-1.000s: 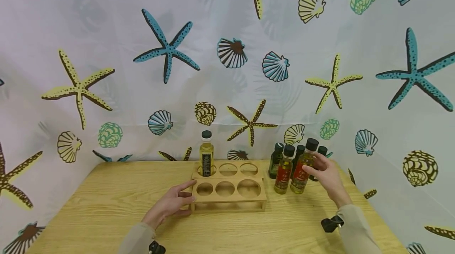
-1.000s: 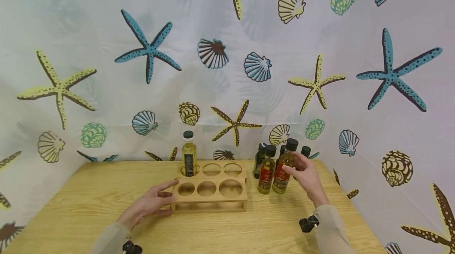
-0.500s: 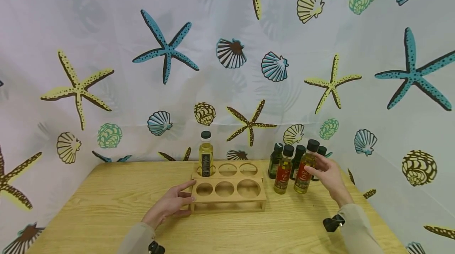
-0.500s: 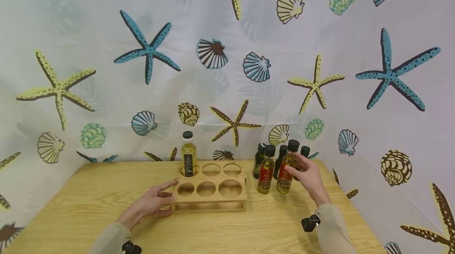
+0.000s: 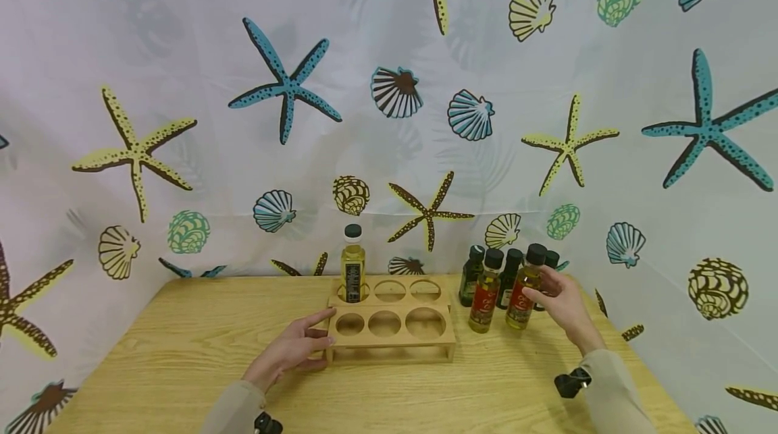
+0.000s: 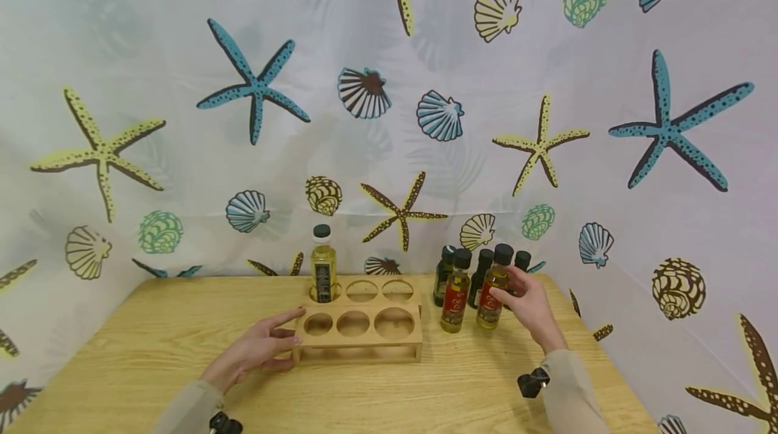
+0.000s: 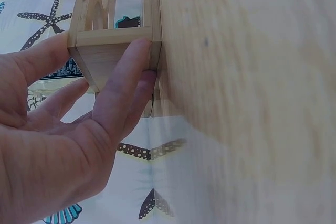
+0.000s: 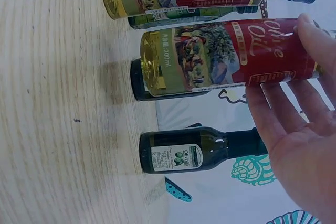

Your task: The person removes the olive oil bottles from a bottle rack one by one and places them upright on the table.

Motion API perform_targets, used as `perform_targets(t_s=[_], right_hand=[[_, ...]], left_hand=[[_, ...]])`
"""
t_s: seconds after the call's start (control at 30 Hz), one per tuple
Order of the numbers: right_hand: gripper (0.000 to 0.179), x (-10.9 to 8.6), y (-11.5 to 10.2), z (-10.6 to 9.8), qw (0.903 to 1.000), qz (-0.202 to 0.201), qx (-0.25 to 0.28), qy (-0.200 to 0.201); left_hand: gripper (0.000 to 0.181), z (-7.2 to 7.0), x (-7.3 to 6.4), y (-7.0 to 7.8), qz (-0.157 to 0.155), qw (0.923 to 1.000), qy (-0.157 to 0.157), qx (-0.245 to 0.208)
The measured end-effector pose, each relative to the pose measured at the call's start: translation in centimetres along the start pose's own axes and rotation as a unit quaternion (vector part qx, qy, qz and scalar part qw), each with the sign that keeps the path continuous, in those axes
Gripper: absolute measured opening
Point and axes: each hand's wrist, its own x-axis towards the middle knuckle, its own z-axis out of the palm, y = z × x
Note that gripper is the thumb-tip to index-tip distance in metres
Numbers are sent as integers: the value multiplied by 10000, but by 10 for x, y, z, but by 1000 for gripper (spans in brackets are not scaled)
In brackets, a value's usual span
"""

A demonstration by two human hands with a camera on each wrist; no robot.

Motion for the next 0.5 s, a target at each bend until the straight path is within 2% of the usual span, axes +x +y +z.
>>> perform_targets(t_s=[0.23, 0.5], right_hand=[[80, 0, 4, -2, 9994, 180, -110, -263], [72, 0, 8, 0, 9989, 131, -221, -404]], left_hand=[[64, 0, -1, 1, 7, 10000, 7, 23], [64, 1, -1, 0, -24, 10000, 1, 6]])
